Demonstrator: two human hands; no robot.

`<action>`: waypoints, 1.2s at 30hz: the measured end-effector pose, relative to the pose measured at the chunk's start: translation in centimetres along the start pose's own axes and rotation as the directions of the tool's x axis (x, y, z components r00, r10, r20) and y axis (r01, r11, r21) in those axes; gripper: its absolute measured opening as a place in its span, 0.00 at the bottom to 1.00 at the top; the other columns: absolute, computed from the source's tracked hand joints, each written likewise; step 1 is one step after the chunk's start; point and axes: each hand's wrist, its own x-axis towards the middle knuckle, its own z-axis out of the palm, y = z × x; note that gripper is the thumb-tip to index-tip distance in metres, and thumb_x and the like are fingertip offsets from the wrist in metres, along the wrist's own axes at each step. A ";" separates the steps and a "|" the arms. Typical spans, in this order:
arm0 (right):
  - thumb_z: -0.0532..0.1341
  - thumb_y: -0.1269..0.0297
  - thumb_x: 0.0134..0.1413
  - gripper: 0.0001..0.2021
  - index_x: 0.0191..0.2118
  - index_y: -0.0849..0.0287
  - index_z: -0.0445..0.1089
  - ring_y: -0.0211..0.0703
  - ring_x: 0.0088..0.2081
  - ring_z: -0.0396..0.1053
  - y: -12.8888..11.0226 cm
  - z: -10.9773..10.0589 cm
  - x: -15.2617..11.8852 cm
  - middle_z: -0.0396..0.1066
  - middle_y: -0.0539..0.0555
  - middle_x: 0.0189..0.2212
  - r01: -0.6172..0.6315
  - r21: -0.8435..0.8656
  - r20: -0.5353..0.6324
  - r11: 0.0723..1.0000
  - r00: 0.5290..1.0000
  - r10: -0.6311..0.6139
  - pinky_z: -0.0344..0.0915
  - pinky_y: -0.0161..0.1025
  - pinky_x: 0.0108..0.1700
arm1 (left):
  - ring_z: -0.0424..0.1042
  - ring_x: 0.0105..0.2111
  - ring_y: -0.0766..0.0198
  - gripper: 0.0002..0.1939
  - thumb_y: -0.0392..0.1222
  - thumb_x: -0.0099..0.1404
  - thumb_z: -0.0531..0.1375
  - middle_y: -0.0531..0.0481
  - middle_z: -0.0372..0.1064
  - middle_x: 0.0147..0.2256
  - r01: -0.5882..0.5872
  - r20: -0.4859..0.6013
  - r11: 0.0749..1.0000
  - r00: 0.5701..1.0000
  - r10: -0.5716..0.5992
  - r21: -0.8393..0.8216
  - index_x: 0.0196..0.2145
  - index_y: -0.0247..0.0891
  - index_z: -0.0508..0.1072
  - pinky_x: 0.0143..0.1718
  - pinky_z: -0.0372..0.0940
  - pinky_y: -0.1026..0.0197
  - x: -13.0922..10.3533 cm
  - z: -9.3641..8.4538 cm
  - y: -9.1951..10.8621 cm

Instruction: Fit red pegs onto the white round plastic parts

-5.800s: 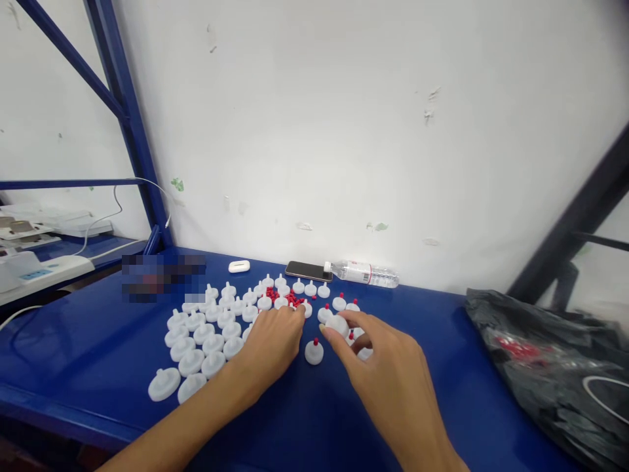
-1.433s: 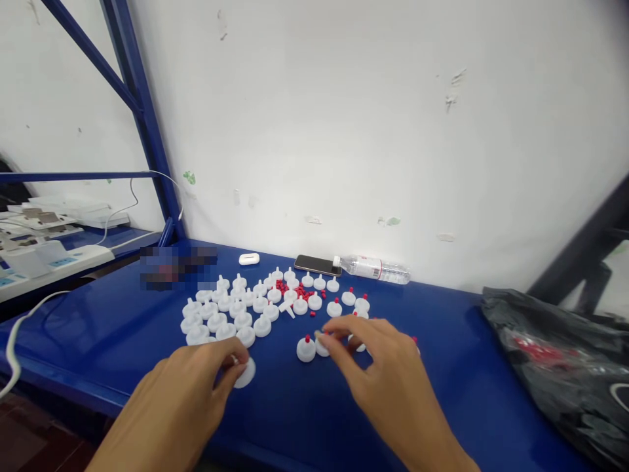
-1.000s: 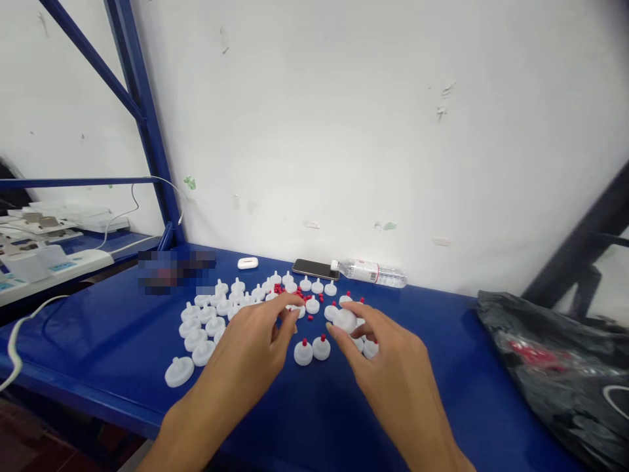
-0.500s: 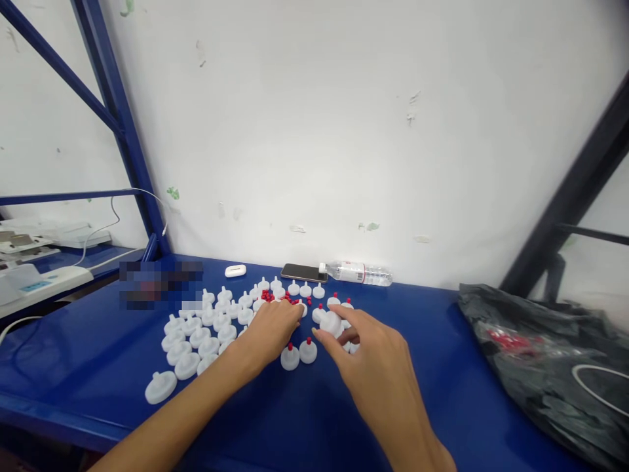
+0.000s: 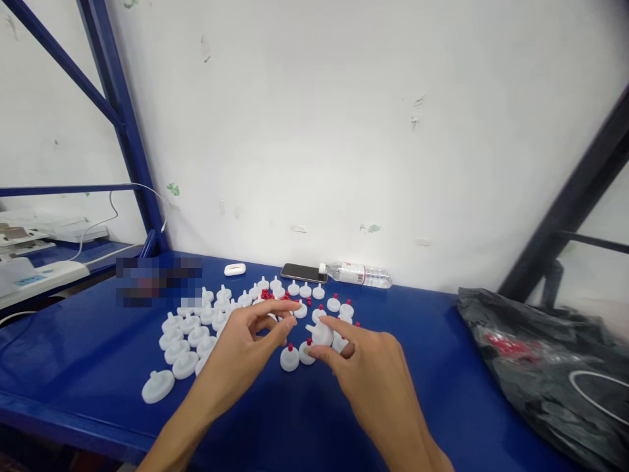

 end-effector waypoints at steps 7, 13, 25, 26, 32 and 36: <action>0.71 0.58 0.55 0.17 0.51 0.48 0.79 0.56 0.36 0.80 -0.2 0.4 0.1 0.83 0.51 0.36 0.014 -0.049 0.012 0.999 1.000 -0.014 0.65 0.44 0.35 | 0.67 0.24 0.69 0.18 0.53 0.63 0.66 0.49 0.77 0.31 -0.017 0.020 0.994 1.000 0.020 -0.111 0.44 0.38 0.81 0.19 0.54 0.68 -0.1 0.9 0.0; 0.71 0.57 0.54 0.16 0.49 0.48 0.79 0.51 0.30 0.79 0.0 0.4 -0.1 0.82 0.50 0.32 0.101 -0.089 -0.043 0.991 0.994 -0.105 0.64 0.42 0.31 | 0.76 0.35 0.61 0.13 0.51 0.61 0.67 0.48 0.80 0.34 -0.016 -0.044 0.997 0.999 0.013 -0.076 0.37 0.39 0.82 0.19 0.56 0.68 -0.8 1.2 0.7; 0.71 0.68 0.54 0.15 0.49 0.57 0.77 0.51 0.44 0.78 0.0 0.6 -0.3 0.80 0.52 0.44 0.367 -0.015 -0.278 0.930 0.892 -0.356 0.73 0.45 0.45 | 0.75 0.35 0.61 0.14 0.54 0.67 0.61 0.51 0.79 0.38 -0.071 -0.062 0.995 0.995 0.076 0.071 0.39 0.42 0.80 0.35 0.68 0.62 -1.2 1.3 -0.3; 0.70 0.68 0.55 0.15 0.49 0.57 0.77 0.51 0.45 0.78 0.0 0.6 -0.3 0.80 0.53 0.44 0.375 0.000 -0.273 0.927 0.892 -0.360 0.73 0.46 0.47 | 0.75 0.35 0.61 0.14 0.53 0.68 0.59 0.52 0.78 0.37 -0.090 -0.056 0.991 0.994 0.096 0.097 0.39 0.42 0.80 0.35 0.67 0.62 -1.2 1.3 -0.4; 0.68 0.70 0.58 0.14 0.51 0.56 0.75 0.45 0.42 0.77 -0.2 0.4 -0.2 0.76 0.54 0.45 0.392 0.116 -0.240 0.912 0.903 -0.358 0.74 0.42 0.46 | 0.71 0.31 0.64 0.15 0.52 0.72 0.55 0.54 0.76 0.35 -0.180 -0.036 0.958 0.981 0.193 0.223 0.40 0.45 0.79 0.34 0.65 0.64 -1.5 1.1 -0.7; 0.68 0.72 0.58 0.16 0.51 0.56 0.75 0.42 0.42 0.77 -0.2 0.2 -0.2 0.75 0.54 0.44 0.443 0.130 -0.265 0.887 0.878 -0.399 0.74 0.37 0.43 | 0.71 0.31 0.64 0.16 0.51 0.73 0.54 0.53 0.75 0.32 -0.229 -0.040 0.939 0.968 0.247 0.257 0.37 0.43 0.78 0.36 0.64 0.64 -1.9 1.0 -0.7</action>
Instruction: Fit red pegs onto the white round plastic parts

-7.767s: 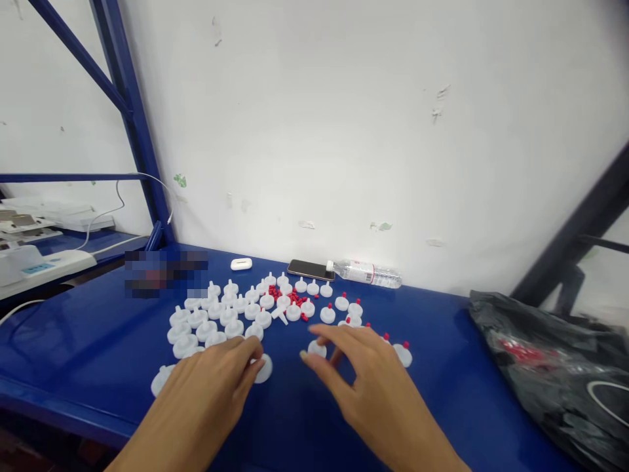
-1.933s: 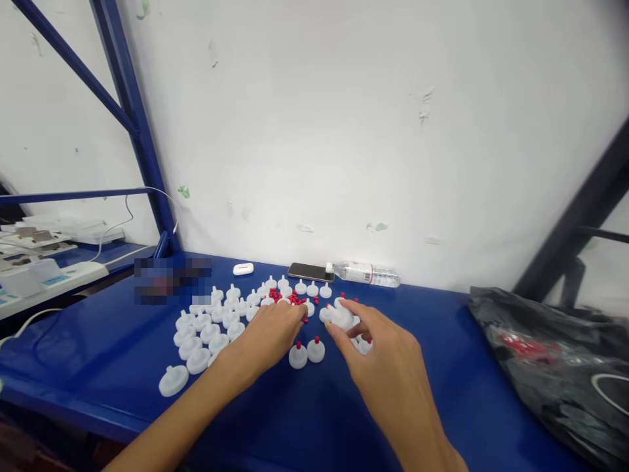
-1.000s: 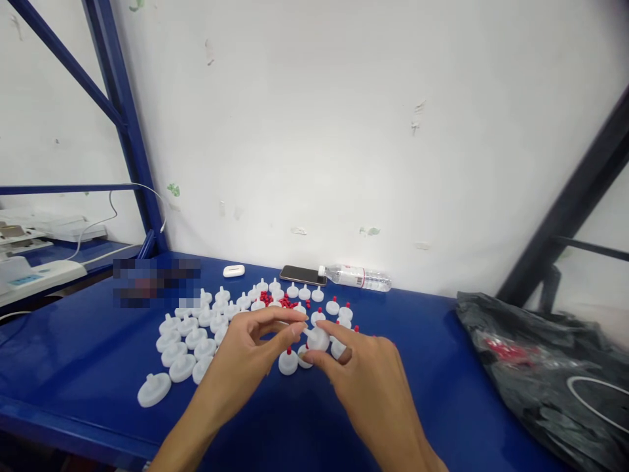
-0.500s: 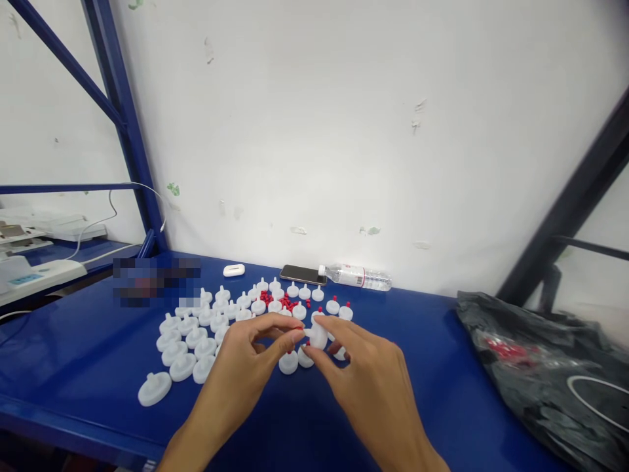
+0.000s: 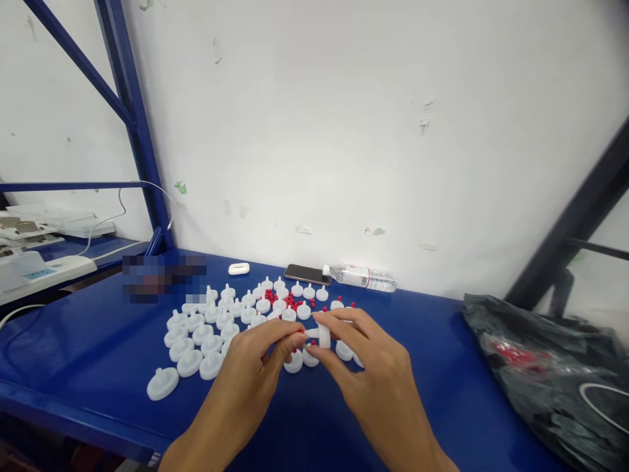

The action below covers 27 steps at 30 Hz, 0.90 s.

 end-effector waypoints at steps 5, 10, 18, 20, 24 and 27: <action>0.69 0.73 0.56 0.16 0.51 0.57 0.76 0.40 0.39 0.78 -0.1 -0.1 0.1 0.75 0.53 0.41 0.034 0.038 -0.017 0.999 0.999 -0.033 0.75 0.34 0.41 | 0.69 0.29 0.66 0.16 0.49 0.74 0.53 0.54 0.72 0.29 -0.047 -0.012 0.999 0.999 0.047 0.022 0.35 0.42 0.76 0.33 0.61 0.65 -0.3 -0.1 0.1; 0.70 0.73 0.55 0.16 0.49 0.58 0.77 0.38 0.36 0.77 -0.4 -0.2 0.1 0.75 0.52 0.38 0.035 0.109 -0.041 0.993 0.999 -0.031 0.74 0.31 0.40 | 0.66 0.27 0.67 0.17 0.46 0.75 0.53 0.55 0.69 0.27 -0.104 0.000 0.993 0.995 0.105 0.050 0.31 0.40 0.73 0.30 0.58 0.65 -0.3 -0.5 0.6; 0.72 0.74 0.51 0.17 0.48 0.58 0.79 0.37 0.35 0.76 -0.7 -0.6 0.1 0.75 0.51 0.37 -0.006 0.178 0.002 0.984 1.000 0.006 0.73 0.30 0.39 | 0.66 0.25 0.70 0.18 0.43 0.75 0.53 0.57 0.67 0.23 -0.145 0.052 0.985 0.989 0.140 0.096 0.26 0.39 0.69 0.30 0.57 0.66 -0.6 -1.2 1.0; 0.72 0.74 0.51 0.18 0.49 0.58 0.79 0.36 0.35 0.76 -0.7 -0.6 0.1 0.74 0.51 0.37 0.007 0.193 0.005 0.981 1.000 -0.008 0.72 0.29 0.39 | 0.66 0.25 0.70 0.17 0.41 0.74 0.54 0.57 0.67 0.23 -0.168 0.060 0.981 0.985 0.163 0.094 0.26 0.39 0.69 0.30 0.57 0.66 -0.7 -1.3 0.9; 0.73 0.72 0.51 0.19 0.50 0.56 0.79 0.35 0.34 0.74 -0.5 -0.6 0.1 0.74 0.50 0.36 0.039 0.198 0.000 0.979 0.999 -0.040 0.72 0.30 0.36 | 0.65 0.23 0.72 0.16 0.37 0.73 0.54 0.57 0.66 0.22 -0.252 0.047 0.964 0.967 0.249 0.083 0.26 0.38 0.68 0.28 0.57 0.67 -0.5 -1.4 0.7; 0.73 0.72 0.51 0.19 0.50 0.57 0.79 0.36 0.34 0.74 -0.5 -0.5 0.2 0.73 0.51 0.36 0.045 0.203 0.003 0.978 0.999 -0.046 0.72 0.30 0.36 | 0.66 0.23 0.73 0.15 0.35 0.73 0.53 0.58 0.66 0.22 -0.288 0.060 0.956 0.957 0.284 0.063 0.27 0.38 0.70 0.29 0.57 0.68 -0.5 -1.6 0.5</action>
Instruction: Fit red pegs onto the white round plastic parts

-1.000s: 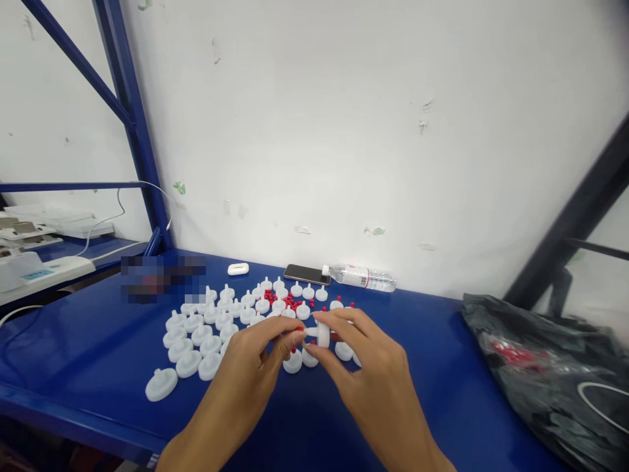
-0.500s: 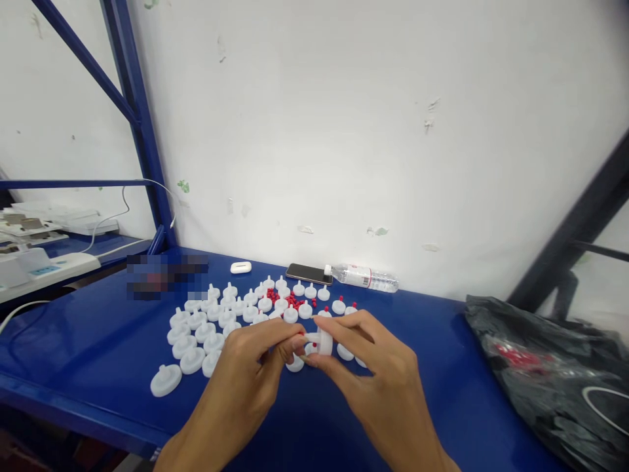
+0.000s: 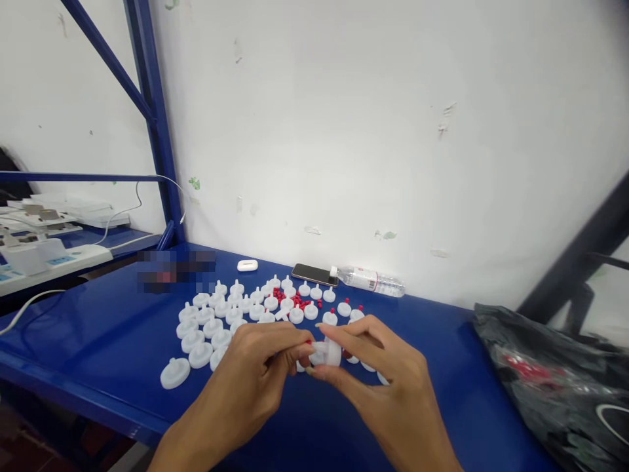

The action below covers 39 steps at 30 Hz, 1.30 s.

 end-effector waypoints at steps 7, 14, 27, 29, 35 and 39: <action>0.72 0.69 0.53 0.17 0.50 0.55 0.78 0.35 0.35 0.75 -0.2 0.2 0.0 0.75 0.49 0.36 -0.028 -0.047 0.000 0.999 1.000 0.028 0.71 0.29 0.38 | 0.69 0.24 0.72 0.14 0.39 0.74 0.54 0.57 0.70 0.23 0.047 -0.035 0.998 0.998 -0.048 -0.031 0.33 0.40 0.77 0.29 0.59 0.68 -0.2 0.3 0.1; 0.66 0.59 0.61 0.13 0.51 0.48 0.76 0.36 0.37 0.77 -0.4 -1.3 0.1 0.80 0.45 0.40 -0.126 -0.186 -0.154 0.974 0.983 0.098 0.71 0.31 0.40 | 0.68 0.24 0.69 0.12 0.46 0.70 0.57 0.57 0.74 0.27 0.238 -0.123 0.958 0.968 -0.220 0.159 0.32 0.42 0.76 0.26 0.59 0.65 -0.3 -0.5 0.0; 0.62 0.66 0.65 0.06 0.40 0.53 0.77 0.31 0.27 0.72 -0.5 -2.2 -0.1 0.75 0.44 0.27 -0.146 -0.162 -0.261 0.976 0.960 0.101 0.66 0.30 0.33 | 0.74 0.47 0.47 0.19 0.51 0.71 0.54 0.42 0.76 0.46 0.366 0.193 0.813 0.850 -0.490 0.453 0.53 0.40 0.71 0.46 0.64 0.50 -0.7 3.5 -3.1; 0.62 0.67 0.64 0.05 0.39 0.54 0.77 0.31 0.27 0.71 -0.6 -1.9 0.0 0.76 0.44 0.29 -0.115 -0.166 -0.238 0.979 0.969 0.073 0.66 0.29 0.33 | 0.74 0.48 0.50 0.16 0.48 0.72 0.54 0.44 0.76 0.47 0.314 0.245 0.891 0.882 -0.401 0.329 0.52 0.40 0.72 0.47 0.64 0.52 -0.2 4.9 -2.4; 0.61 0.67 0.64 0.06 0.40 0.56 0.77 0.30 0.27 0.71 -0.4 -1.6 0.0 0.77 0.46 0.31 -0.079 -0.220 -0.197 0.972 0.980 0.035 0.66 0.28 0.31 | 0.75 0.40 0.57 0.19 0.45 0.73 0.53 0.49 0.77 0.39 0.281 0.206 0.951 0.931 -0.302 0.125 0.58 0.43 0.69 0.39 0.65 0.59 0.7 6.3 -0.8; 0.61 0.67 0.65 0.07 0.41 0.54 0.77 0.29 0.26 0.72 -0.2 -1.5 0.1 0.78 0.45 0.31 -0.124 -0.211 -0.191 0.970 0.978 0.083 0.67 0.27 0.31 | 0.77 0.42 0.54 0.17 0.41 0.73 0.52 0.47 0.78 0.42 0.368 -0.002 0.848 0.918 -0.397 0.381 0.55 0.43 0.72 0.43 0.66 0.55 0.7 4.3 -2.4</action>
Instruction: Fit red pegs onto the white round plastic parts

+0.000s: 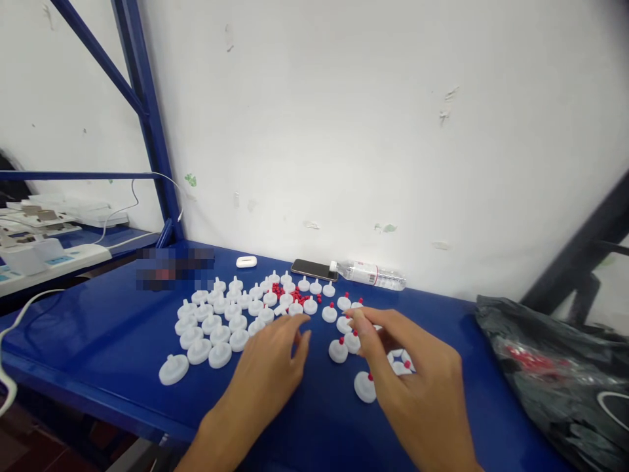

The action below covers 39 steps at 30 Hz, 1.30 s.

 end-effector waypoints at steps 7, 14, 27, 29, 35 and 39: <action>0.60 0.66 0.65 0.08 0.39 0.55 0.77 0.33 0.25 0.71 -0.4 0.5 0.1 0.78 0.47 0.30 -0.009 -0.017 0.038 1.000 0.999 0.009 0.66 0.30 0.27 | 0.78 0.41 0.43 0.17 0.42 0.75 0.49 0.37 0.77 0.39 0.109 0.055 0.895 0.988 -0.147 0.433 0.52 0.35 0.72 0.36 0.67 0.52 2.8 -1.8 -1.8; 0.59 0.65 0.66 0.08 0.40 0.53 0.77 0.33 0.25 0.70 -0.2 0.5 0.0 0.76 0.45 0.29 -0.015 -0.015 0.099 1.000 0.995 0.016 0.66 0.32 0.28 | 0.78 0.40 0.44 0.13 0.40 0.73 0.50 0.37 0.77 0.38 0.082 0.073 0.902 0.989 -0.125 0.425 0.46 0.36 0.73 0.36 0.65 0.54 3.1 -1.0 -2.0; 0.66 0.61 0.61 0.25 0.62 0.42 0.63 0.45 0.50 0.74 0.6 1.5 -0.7 0.72 0.48 0.56 -0.027 -0.057 0.302 0.998 0.952 0.043 0.73 0.43 0.48 | 0.72 0.23 0.66 0.14 0.51 0.65 0.62 0.54 0.73 0.24 0.197 0.255 0.676 0.967 -0.014 -0.710 0.39 0.37 0.76 0.19 0.56 0.67 0.8 -4.6 0.7; 0.63 0.62 0.64 0.19 0.59 0.45 0.67 0.43 0.49 0.75 0.4 1.4 -0.6 0.74 0.48 0.52 -0.008 -0.011 0.272 1.000 0.962 0.011 0.72 0.39 0.47 | 0.69 0.21 0.68 0.15 0.51 0.65 0.63 0.54 0.72 0.23 0.227 0.335 0.609 0.940 0.067 -0.760 0.40 0.37 0.76 0.16 0.50 0.69 0.9 -4.9 1.1; 0.63 0.63 0.63 0.12 0.51 0.50 0.72 0.43 0.42 0.75 0.4 1.0 -0.3 0.76 0.50 0.46 -0.045 -0.027 0.172 0.999 0.984 0.049 0.71 0.39 0.42 | 0.72 0.25 0.63 0.21 0.53 0.74 0.50 0.49 0.76 0.29 0.060 0.042 0.877 0.998 -0.045 -0.477 0.33 0.38 0.75 0.26 0.60 0.62 1.7 -3.2 0.4; 0.63 0.62 0.63 0.12 0.51 0.49 0.72 0.43 0.41 0.75 0.3 1.0 -0.4 0.75 0.49 0.47 -0.071 -0.037 0.196 0.997 0.978 0.077 0.70 0.40 0.40 | 0.78 0.39 0.53 0.17 0.40 0.75 0.47 0.44 0.78 0.38 0.089 0.013 0.984 0.996 -0.092 0.153 0.47 0.39 0.74 0.39 0.65 0.56 2.2 -0.6 -1.3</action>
